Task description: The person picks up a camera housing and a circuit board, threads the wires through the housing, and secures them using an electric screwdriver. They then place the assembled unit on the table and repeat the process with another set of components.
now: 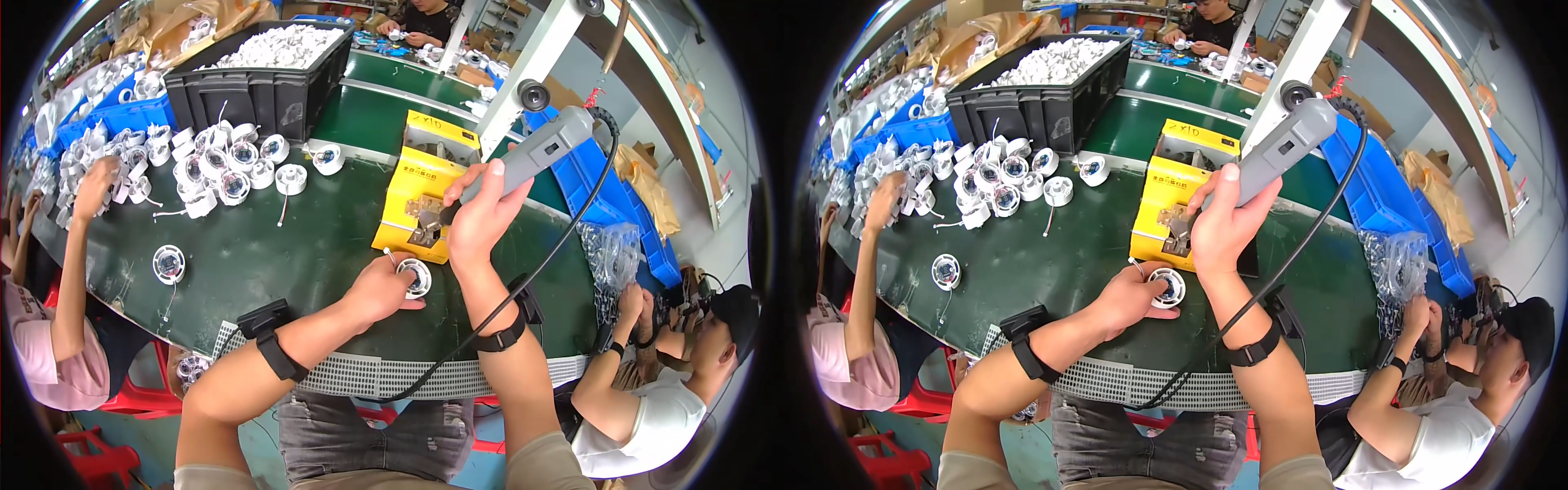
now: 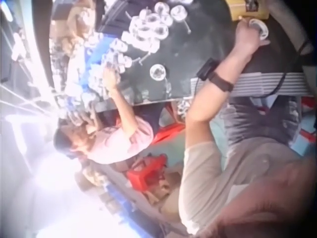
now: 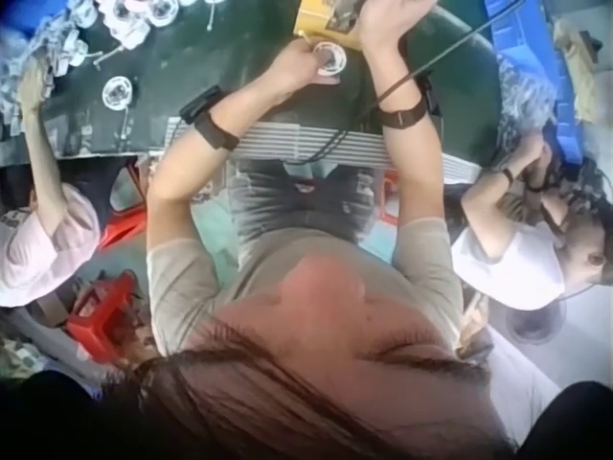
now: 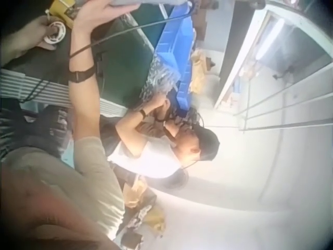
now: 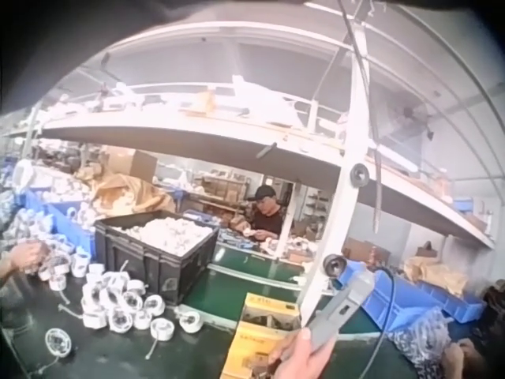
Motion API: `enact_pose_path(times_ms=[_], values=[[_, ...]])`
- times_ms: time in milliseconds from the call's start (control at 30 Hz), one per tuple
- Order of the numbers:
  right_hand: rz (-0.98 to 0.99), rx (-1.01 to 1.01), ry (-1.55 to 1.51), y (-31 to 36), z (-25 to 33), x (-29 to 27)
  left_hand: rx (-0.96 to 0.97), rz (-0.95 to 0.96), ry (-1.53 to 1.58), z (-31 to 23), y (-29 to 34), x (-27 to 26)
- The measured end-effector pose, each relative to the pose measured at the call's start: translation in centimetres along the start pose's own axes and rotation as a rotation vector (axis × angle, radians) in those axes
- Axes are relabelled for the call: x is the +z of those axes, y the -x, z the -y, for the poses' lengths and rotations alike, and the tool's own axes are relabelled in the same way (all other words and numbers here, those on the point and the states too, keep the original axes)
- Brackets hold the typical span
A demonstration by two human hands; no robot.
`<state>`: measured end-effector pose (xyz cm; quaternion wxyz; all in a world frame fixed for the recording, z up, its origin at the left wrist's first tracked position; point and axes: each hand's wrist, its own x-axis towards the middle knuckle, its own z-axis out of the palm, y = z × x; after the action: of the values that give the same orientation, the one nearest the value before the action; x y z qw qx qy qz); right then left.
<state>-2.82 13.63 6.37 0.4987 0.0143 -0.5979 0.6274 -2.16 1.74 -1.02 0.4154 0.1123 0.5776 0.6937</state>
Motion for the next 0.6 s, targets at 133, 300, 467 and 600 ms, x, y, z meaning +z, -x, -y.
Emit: enact_pose_path(times_ms=[133,300,467,600], values=[[0.018,-0.013,0.005,0.16,-0.30,0.30,0.016,0.011,-0.006,0.10,-0.22,-0.12],[0.057,-0.034,0.034,0.29,-0.56,0.33,0.028,-0.020,-0.012,-0.20,-0.05,-0.04],[0.065,-0.039,0.025,0.59,-0.83,0.17,0.021,-0.049,-0.027,-0.16,-0.15,-0.03],[0.101,-0.039,0.036,0.60,-0.72,0.28,0.018,-0.051,-0.037,-0.12,-0.17,-0.14]])
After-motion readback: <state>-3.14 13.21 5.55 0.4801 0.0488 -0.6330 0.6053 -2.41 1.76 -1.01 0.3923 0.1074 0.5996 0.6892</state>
